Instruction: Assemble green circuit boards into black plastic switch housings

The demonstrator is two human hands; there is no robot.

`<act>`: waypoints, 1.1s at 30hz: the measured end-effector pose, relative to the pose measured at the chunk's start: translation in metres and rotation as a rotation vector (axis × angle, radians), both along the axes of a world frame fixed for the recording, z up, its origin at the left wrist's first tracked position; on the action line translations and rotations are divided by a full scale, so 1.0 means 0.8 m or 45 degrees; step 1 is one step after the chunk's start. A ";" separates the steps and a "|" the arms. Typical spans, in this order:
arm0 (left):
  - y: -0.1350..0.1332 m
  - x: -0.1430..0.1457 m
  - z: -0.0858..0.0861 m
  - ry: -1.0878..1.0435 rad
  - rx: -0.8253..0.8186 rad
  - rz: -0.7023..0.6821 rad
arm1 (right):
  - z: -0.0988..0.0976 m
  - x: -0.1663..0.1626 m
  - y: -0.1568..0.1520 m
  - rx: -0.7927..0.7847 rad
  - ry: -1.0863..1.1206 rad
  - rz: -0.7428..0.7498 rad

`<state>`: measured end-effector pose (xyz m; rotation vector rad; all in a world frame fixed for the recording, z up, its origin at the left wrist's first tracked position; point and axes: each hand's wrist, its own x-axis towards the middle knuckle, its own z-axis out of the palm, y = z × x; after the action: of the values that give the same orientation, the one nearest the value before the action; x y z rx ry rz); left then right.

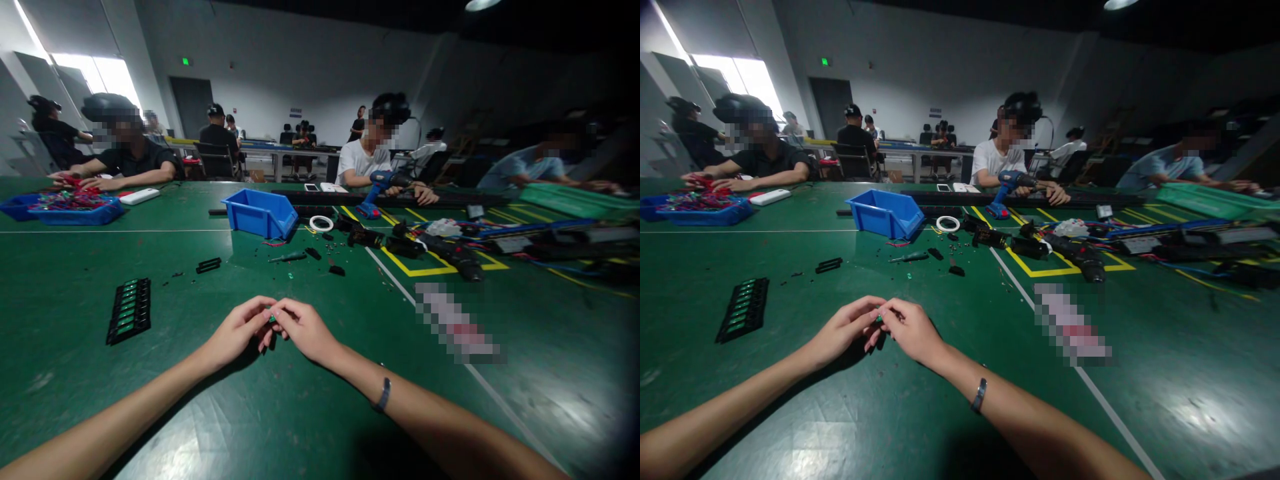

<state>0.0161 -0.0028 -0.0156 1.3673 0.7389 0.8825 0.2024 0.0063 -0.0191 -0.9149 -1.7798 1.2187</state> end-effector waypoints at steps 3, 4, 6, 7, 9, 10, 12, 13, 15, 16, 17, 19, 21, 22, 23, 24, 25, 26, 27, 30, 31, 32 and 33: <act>0.000 0.001 0.001 -0.001 0.015 -0.005 | -0.002 0.000 0.001 0.008 -0.004 -0.009; 0.000 0.001 0.001 0.000 0.020 -0.009 | -0.003 0.000 0.001 0.012 -0.005 -0.012; 0.001 0.001 0.002 -0.001 0.030 -0.009 | -0.004 0.000 0.001 0.020 -0.006 -0.020; 0.001 0.002 0.002 -0.003 0.034 -0.007 | -0.004 0.000 0.001 0.024 -0.007 -0.023; 0.002 0.003 0.002 -0.007 0.038 -0.002 | -0.005 0.000 0.002 0.029 -0.011 -0.028; 0.002 0.003 0.001 -0.009 0.037 0.002 | -0.005 0.000 0.002 0.032 -0.014 -0.031; 0.002 0.004 0.001 -0.014 0.032 0.010 | -0.004 -0.001 0.002 0.037 -0.016 -0.039; 0.002 0.004 0.000 -0.017 0.028 0.014 | -0.004 -0.001 0.001 0.038 -0.016 -0.045; 0.002 0.005 0.000 -0.022 0.022 0.023 | -0.003 -0.002 0.001 0.037 -0.010 -0.056; 0.002 0.005 -0.001 -0.025 0.020 0.026 | -0.002 -0.002 0.001 0.036 -0.006 -0.062; 0.001 0.005 -0.001 -0.027 0.019 0.030 | -0.001 -0.002 0.000 0.035 -0.003 -0.067; 0.000 0.005 -0.001 -0.030 0.016 0.036 | 0.001 -0.002 0.000 0.036 0.001 -0.073; -0.001 0.005 -0.001 -0.030 0.015 0.043 | 0.002 -0.002 0.000 0.037 -0.001 -0.080; -0.001 0.005 0.000 -0.028 0.014 0.047 | 0.002 -0.002 0.000 0.037 -0.003 -0.083; -0.001 0.005 0.000 -0.026 0.013 0.051 | 0.003 -0.002 0.000 0.036 -0.005 -0.085; -0.002 0.005 0.000 -0.024 0.012 0.054 | 0.003 -0.002 0.000 0.035 -0.007 -0.087; -0.002 0.006 0.001 -0.022 0.012 0.058 | 0.003 -0.002 0.000 0.034 -0.008 -0.089; -0.002 0.006 0.002 -0.020 0.012 0.063 | 0.003 -0.002 0.000 0.032 -0.010 -0.091; -0.002 0.006 0.002 -0.019 0.012 0.068 | 0.003 -0.002 0.000 0.030 -0.011 -0.092; -0.001 0.006 0.002 -0.018 0.013 0.096 | 0.003 -0.004 0.000 0.025 -0.011 -0.099; -0.001 0.006 0.002 -0.018 0.014 0.110 | 0.004 -0.004 0.000 0.025 -0.011 -0.103; 0.000 0.006 0.001 -0.019 0.016 0.126 | 0.004 -0.005 0.000 0.026 -0.010 -0.112; 0.001 0.006 0.000 -0.019 0.017 0.144 | 0.004 -0.005 0.000 0.029 -0.010 -0.124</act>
<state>0.0209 -0.0023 -0.0156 1.3398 0.8059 0.9871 0.1981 0.0061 -0.0160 -0.9827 -1.7315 1.1323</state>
